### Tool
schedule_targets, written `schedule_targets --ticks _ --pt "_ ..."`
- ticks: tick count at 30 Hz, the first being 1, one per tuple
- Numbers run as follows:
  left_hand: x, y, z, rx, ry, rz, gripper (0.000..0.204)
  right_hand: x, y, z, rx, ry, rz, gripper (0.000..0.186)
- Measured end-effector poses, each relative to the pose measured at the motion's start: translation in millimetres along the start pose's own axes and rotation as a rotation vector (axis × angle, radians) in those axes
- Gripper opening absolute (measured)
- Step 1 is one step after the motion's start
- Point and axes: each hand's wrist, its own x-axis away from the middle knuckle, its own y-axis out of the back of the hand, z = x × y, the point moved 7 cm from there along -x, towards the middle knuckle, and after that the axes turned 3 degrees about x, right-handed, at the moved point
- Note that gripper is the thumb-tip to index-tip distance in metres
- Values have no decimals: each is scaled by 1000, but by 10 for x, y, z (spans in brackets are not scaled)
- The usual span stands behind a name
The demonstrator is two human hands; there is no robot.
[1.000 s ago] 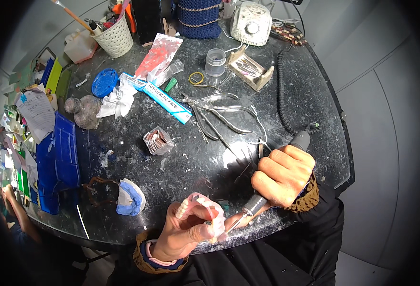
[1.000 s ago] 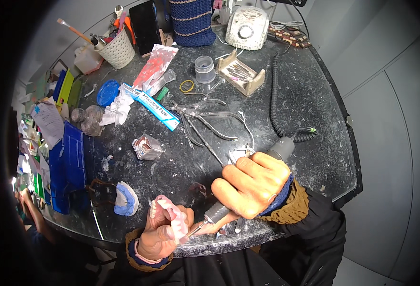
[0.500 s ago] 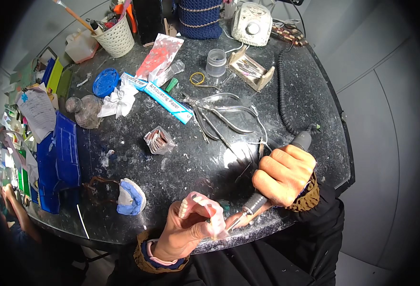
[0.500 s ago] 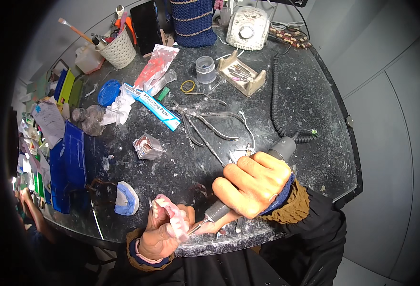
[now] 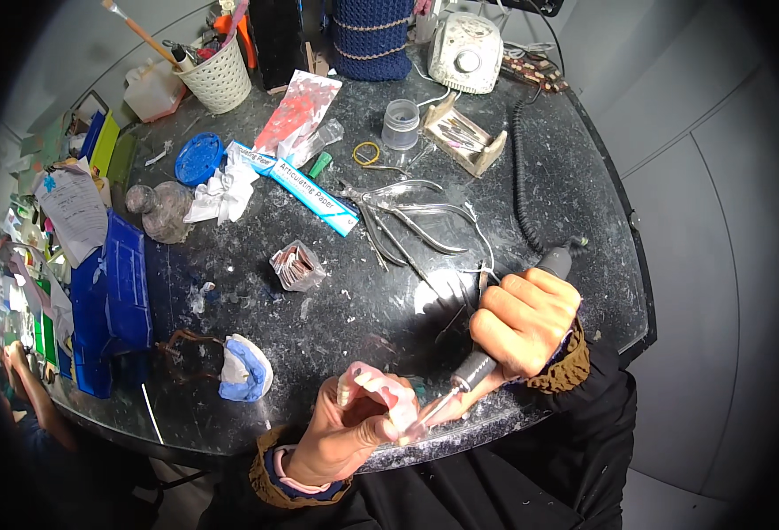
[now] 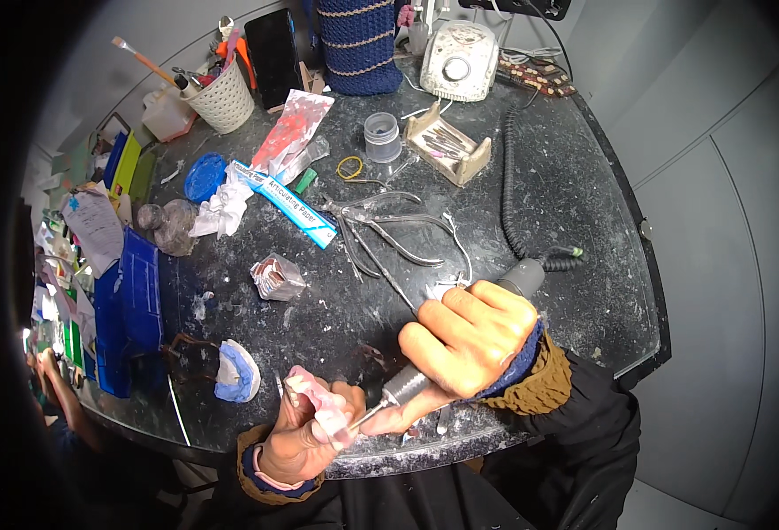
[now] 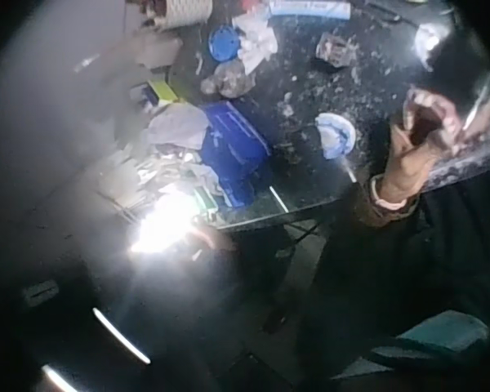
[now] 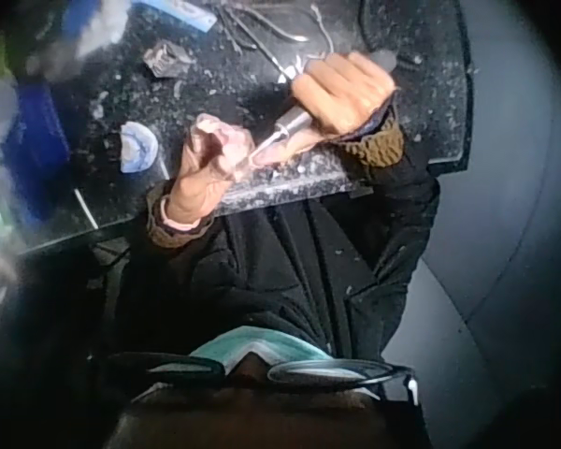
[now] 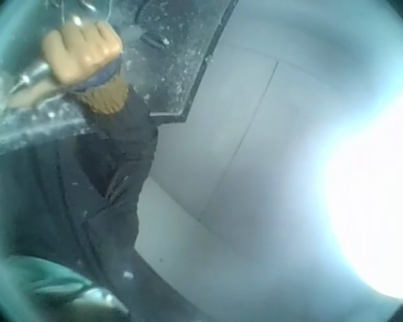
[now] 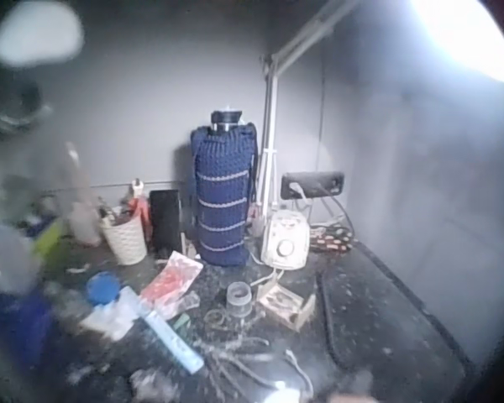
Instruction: The person grinds and shapes a denture prosthesis using an electric rotary hand tool, adjusts the speed dial on the control box, and holds and turns the prosthesis with both hands.
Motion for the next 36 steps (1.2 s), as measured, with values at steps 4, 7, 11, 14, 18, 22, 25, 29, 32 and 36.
schedule_targets --ticks 4,7,11,14,18,22,25,29,32,36 --pt "-2 36 18 -96 42 14 23 27 -33 -24 -20 17 -15 55" --pt "-7 7 24 -103 63 44 23 -6 -45 -33 -56 -1 9 57" --pt "-4 -17 26 -117 67 46 18 4 -37 -26 -111 28 -21 48" --pt "12 6 27 -169 52 51 17 -5 0 -16 -111 46 -22 44" --pt "14 -85 -36 -265 -38 76 12 -12 -12 -20 -108 42 7 38" --pt "12 -126 -99 -433 -75 124 7 9 -3 -5 -107 61 -1 34" --pt "2 -182 -93 -438 -120 182 7 2 -12 15 -132 105 0 34" --pt "-6 -241 -64 -607 -100 314 7 -21 16 -3 -249 90 -47 35" --pt "0 -260 -48 -681 -6 291 10 1 6 -41 -320 110 -70 43" --pt "-15 -294 -6 -771 -40 383 14 -13 24 -38 -325 103 -56 36"
